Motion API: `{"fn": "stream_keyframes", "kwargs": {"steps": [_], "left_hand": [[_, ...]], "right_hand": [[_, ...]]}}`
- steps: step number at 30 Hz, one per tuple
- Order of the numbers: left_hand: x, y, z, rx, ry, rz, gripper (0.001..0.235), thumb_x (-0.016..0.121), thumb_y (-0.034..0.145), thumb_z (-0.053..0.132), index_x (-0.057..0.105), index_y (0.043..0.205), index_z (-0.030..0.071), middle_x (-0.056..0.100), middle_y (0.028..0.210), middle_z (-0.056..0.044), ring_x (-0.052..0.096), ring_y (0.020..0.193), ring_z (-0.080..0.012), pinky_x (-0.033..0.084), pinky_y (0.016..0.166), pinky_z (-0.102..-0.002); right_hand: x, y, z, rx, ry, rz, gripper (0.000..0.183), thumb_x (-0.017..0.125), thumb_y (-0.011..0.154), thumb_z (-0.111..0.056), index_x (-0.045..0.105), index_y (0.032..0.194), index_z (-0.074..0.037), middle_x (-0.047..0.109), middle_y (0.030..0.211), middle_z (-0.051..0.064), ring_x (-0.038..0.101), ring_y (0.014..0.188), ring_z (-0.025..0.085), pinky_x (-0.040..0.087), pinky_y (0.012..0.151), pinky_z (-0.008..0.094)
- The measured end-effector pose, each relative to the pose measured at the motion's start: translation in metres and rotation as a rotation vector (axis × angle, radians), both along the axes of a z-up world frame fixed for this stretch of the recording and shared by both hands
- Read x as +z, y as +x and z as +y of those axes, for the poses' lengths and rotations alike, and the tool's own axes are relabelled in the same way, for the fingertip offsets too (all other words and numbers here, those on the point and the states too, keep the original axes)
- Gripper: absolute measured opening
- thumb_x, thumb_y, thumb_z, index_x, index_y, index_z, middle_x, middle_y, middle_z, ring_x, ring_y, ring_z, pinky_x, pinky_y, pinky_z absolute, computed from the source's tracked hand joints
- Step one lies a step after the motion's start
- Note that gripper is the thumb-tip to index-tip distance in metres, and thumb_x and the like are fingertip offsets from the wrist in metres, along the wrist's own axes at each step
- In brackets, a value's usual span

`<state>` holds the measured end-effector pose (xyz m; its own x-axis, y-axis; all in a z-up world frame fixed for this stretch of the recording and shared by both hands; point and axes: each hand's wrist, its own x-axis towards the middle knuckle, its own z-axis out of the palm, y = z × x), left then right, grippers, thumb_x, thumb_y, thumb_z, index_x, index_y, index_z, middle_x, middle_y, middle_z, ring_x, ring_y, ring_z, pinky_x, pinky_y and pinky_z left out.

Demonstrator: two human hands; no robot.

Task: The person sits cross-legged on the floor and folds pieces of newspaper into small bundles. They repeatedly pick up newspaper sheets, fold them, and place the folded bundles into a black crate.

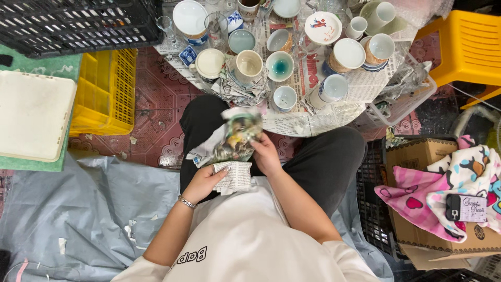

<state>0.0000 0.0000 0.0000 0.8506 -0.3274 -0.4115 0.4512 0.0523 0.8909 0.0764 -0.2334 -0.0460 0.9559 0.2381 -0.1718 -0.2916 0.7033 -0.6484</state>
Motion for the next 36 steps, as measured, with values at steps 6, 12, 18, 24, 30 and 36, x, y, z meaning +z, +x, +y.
{"fn": "stream_keyframes", "kwargs": {"steps": [6, 12, 18, 24, 30, 36], "left_hand": [[0.054, -0.003, -0.014, -0.079, 0.383, -0.199, 0.032, 0.067, 0.096, 0.024, 0.074, 0.119, 0.004, 0.079, 0.111, -0.007, 0.072, 0.101, -0.0181, 0.054, 0.091, -0.032], [0.108, 0.003, -0.01, 0.017, 0.692, -0.82, 0.024, 0.071, 0.091, 0.022, 0.075, 0.108, 0.006, 0.058, 0.148, -0.015, 0.052, 0.136, -0.0363, 0.038, 0.112, -0.044], [0.131, 0.018, -0.011, -0.064, 0.84, -1.022, 0.024, 0.077, 0.081, 0.025, 0.079, 0.102, 0.013, 0.043, 0.154, -0.022, 0.037, 0.143, -0.0442, 0.028, 0.113, -0.054], [0.131, 0.023, -0.014, -0.171, 0.755, -0.865, 0.031, 0.077, 0.081, 0.026, 0.078, 0.111, 0.017, 0.039, 0.161, -0.02, 0.038, 0.147, -0.0372, 0.03, 0.117, -0.049], [0.14, 0.023, -0.016, -0.211, 0.854, -0.957, 0.033, 0.081, 0.071, 0.024, 0.083, 0.104, 0.02, 0.029, 0.159, -0.024, 0.026, 0.146, -0.0477, 0.019, 0.113, -0.059], [0.145, 0.023, -0.025, -0.248, 0.608, -0.858, 0.027, 0.077, 0.085, 0.027, 0.08, 0.109, 0.016, 0.04, 0.157, -0.022, 0.04, 0.141, -0.0408, 0.031, 0.112, -0.049]], "right_hand": [[-0.014, -0.004, -0.021, -0.102, -0.096, 0.059, 0.028, 0.059, 0.105, -0.013, 0.063, 0.131, -0.001, 0.069, 0.126, 0.009, 0.065, 0.114, 0.02, 0.05, 0.101, 0.038], [-0.014, -0.01, -0.023, -0.049, 0.041, 0.063, 0.03, 0.061, 0.107, -0.021, 0.061, 0.132, -0.004, 0.068, 0.128, 0.01, 0.065, 0.114, 0.024, 0.049, 0.097, 0.041], [-0.013, -0.014, -0.021, -0.033, 0.125, 0.0, 0.04, 0.064, 0.102, -0.029, 0.059, 0.136, -0.008, 0.064, 0.139, 0.005, 0.06, 0.129, 0.024, 0.045, 0.112, 0.044], [-0.024, -0.017, -0.027, -0.061, 0.198, -0.023, 0.036, 0.065, 0.106, -0.027, 0.058, 0.136, -0.008, 0.065, 0.135, 0.007, 0.061, 0.122, 0.028, 0.047, 0.099, 0.048], [-0.018, -0.013, -0.031, -0.017, 0.189, 0.007, 0.038, 0.064, 0.103, -0.033, 0.058, 0.131, -0.007, 0.068, 0.126, 0.01, 0.066, 0.115, 0.028, 0.051, 0.101, 0.049], [0.001, -0.01, -0.026, -0.091, 0.145, 0.042, 0.04, 0.056, 0.107, -0.034, 0.059, 0.133, -0.004, 0.068, 0.127, 0.009, 0.065, 0.115, 0.024, 0.052, 0.101, 0.042]]}}
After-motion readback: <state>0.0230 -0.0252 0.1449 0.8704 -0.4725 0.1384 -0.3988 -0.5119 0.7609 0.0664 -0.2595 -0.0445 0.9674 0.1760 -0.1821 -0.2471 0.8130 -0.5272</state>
